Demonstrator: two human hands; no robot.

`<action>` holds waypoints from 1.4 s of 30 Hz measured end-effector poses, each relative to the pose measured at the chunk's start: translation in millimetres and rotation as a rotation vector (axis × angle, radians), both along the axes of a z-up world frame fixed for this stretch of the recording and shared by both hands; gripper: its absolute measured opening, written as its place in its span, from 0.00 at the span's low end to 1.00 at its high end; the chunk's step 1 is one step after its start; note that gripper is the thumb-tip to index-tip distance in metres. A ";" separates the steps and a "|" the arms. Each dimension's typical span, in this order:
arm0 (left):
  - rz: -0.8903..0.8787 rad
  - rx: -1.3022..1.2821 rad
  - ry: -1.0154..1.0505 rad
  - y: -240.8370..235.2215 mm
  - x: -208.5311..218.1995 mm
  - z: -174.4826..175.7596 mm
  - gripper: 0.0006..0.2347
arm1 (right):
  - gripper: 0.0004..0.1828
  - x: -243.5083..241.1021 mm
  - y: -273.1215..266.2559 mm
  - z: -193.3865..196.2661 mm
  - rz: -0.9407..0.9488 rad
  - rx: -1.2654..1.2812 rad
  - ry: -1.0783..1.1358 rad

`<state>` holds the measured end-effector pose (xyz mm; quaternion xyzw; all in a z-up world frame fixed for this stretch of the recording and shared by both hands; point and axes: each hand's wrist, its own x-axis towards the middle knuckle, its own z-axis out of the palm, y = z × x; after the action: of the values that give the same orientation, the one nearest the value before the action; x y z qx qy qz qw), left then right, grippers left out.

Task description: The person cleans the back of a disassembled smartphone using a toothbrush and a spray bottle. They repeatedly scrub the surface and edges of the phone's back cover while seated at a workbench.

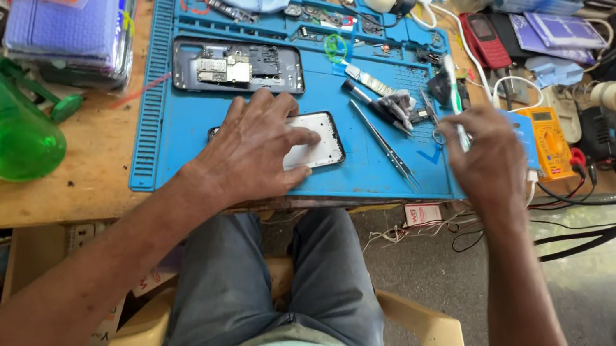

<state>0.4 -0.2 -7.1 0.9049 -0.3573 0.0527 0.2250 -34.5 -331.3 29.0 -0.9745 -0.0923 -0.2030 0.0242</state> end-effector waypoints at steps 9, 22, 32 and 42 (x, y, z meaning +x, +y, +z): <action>-0.070 0.089 -0.020 -2.3 12.3 9.6 0.22 | 0.10 -7.5 34.2 -3.3 -0.009 0.652 0.389; -0.262 0.149 0.109 -16.8 60.5 30.5 0.25 | 0.09 -2.4 74.0 -50.1 0.110 1.295 0.037; -0.217 0.049 0.077 -14.2 50.6 24.2 0.24 | 0.13 -6.1 86.6 -45.0 0.176 0.910 -0.052; -0.189 0.027 0.097 -18.9 47.5 23.7 0.25 | 0.09 -10.8 97.0 -45.2 0.140 0.727 -0.094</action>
<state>47.9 -19.1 16.6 0.8717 -0.4303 -0.0176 0.2337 -45.2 -234.3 -16.3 -0.8832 -0.0814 -0.2648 0.3783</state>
